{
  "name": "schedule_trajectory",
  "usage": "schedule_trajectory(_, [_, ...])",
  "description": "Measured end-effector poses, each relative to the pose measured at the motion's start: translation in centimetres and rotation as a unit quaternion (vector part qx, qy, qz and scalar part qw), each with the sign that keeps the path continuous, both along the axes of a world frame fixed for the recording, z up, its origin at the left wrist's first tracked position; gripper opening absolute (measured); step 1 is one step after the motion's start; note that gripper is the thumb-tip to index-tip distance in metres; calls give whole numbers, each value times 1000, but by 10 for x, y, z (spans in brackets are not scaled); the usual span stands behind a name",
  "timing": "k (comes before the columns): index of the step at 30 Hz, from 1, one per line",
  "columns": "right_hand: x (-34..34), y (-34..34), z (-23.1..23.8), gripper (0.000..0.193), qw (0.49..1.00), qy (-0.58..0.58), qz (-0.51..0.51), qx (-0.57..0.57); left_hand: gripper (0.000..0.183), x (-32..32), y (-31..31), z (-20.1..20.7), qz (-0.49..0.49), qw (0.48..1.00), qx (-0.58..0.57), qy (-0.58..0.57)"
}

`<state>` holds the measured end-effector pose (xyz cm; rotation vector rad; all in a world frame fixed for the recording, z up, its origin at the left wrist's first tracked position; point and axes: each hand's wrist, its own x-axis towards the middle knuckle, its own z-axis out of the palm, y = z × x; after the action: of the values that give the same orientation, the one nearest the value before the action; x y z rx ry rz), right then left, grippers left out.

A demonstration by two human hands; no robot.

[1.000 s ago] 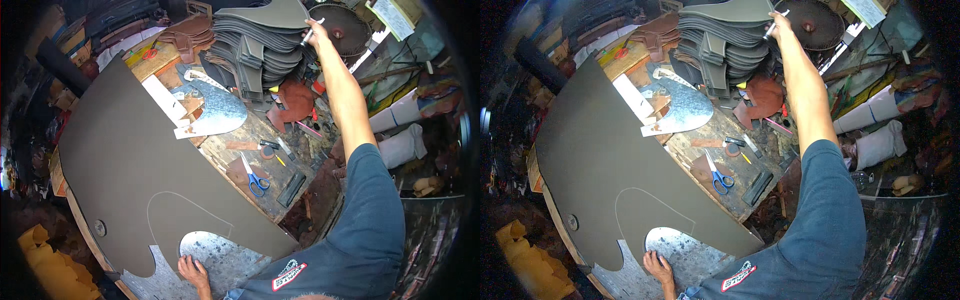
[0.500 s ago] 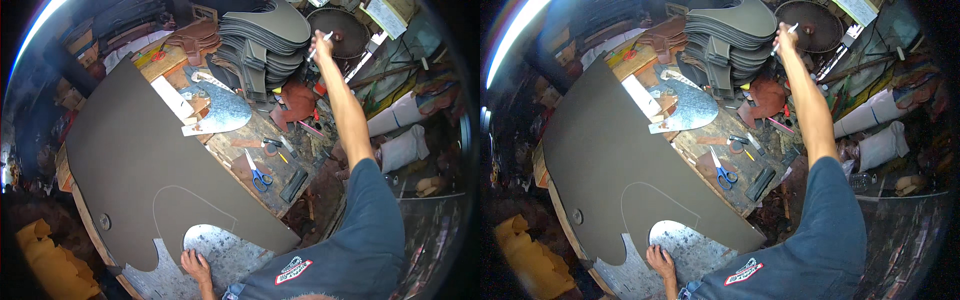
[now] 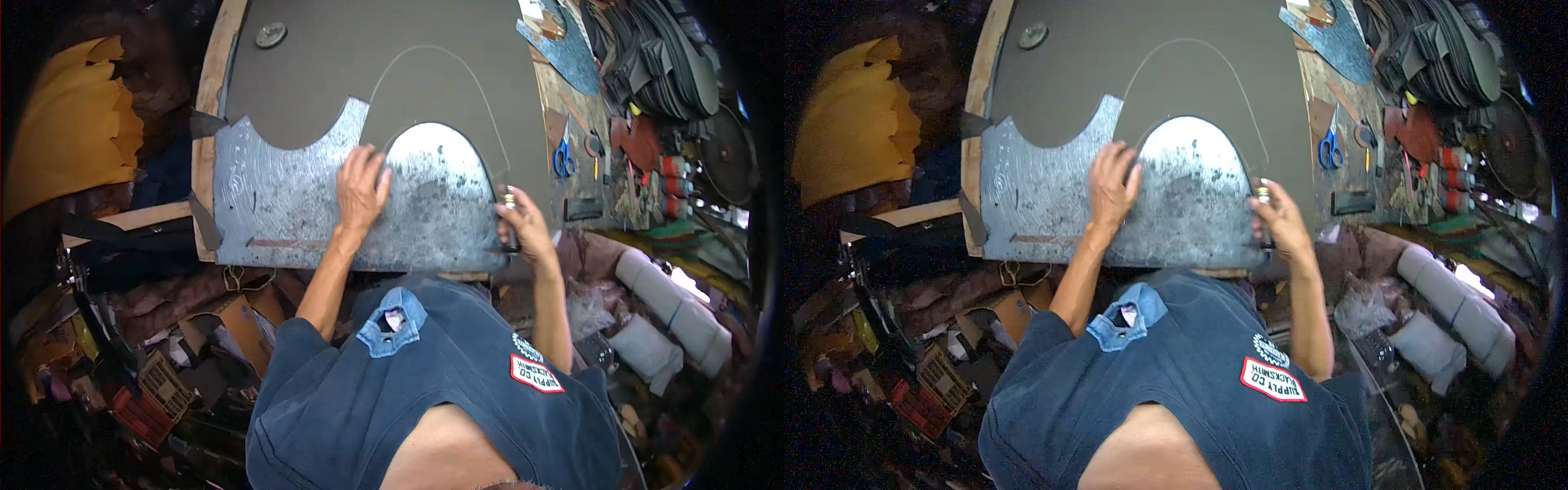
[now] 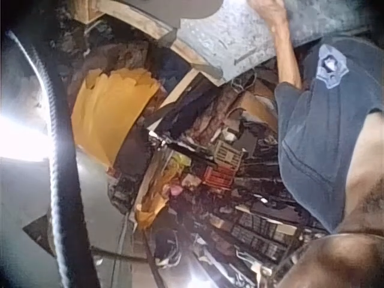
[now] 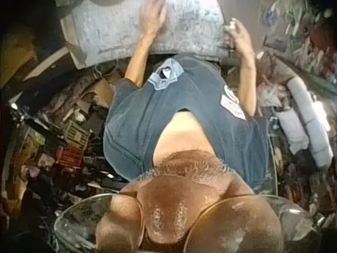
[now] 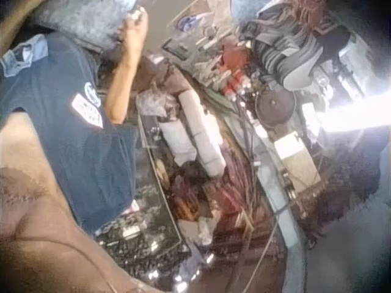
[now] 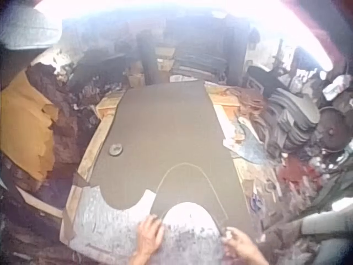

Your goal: Marking shoe component templates on a large foam sheet and cutting them out using scissors and a handheld blade.

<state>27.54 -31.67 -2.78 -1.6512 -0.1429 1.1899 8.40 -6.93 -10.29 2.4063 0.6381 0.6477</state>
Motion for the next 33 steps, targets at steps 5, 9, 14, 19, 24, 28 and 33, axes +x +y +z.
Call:
schedule_trajectory(5, [-100,27,1,53,999,-8,37,-28,45,-49,13,-6,67,997,15,21])
schedule_trajectory(9, [-132,52,-14,41,939,-294,178,-28,40,-66,23,-21,68,998,10,-1])
schedule_trajectory(14, [-123,125,-19,32,833,-490,256,19,41,-52,47,-24,41,999,8,15])
schedule_trajectory(19, [-110,167,-45,28,770,-553,315,52,45,-50,58,-35,0,999,-35,4])
schedule_trajectory(24, [-115,176,-44,28,770,-544,332,1,36,-48,57,-35,14,999,-36,20])
schedule_trajectory(28, [-114,177,-44,26,772,-548,322,-14,25,-44,54,-37,36,999,-21,26])
schedule_trajectory(33, [-105,161,-48,26,770,-553,318,-11,23,-40,53,-35,50,999,-4,22])
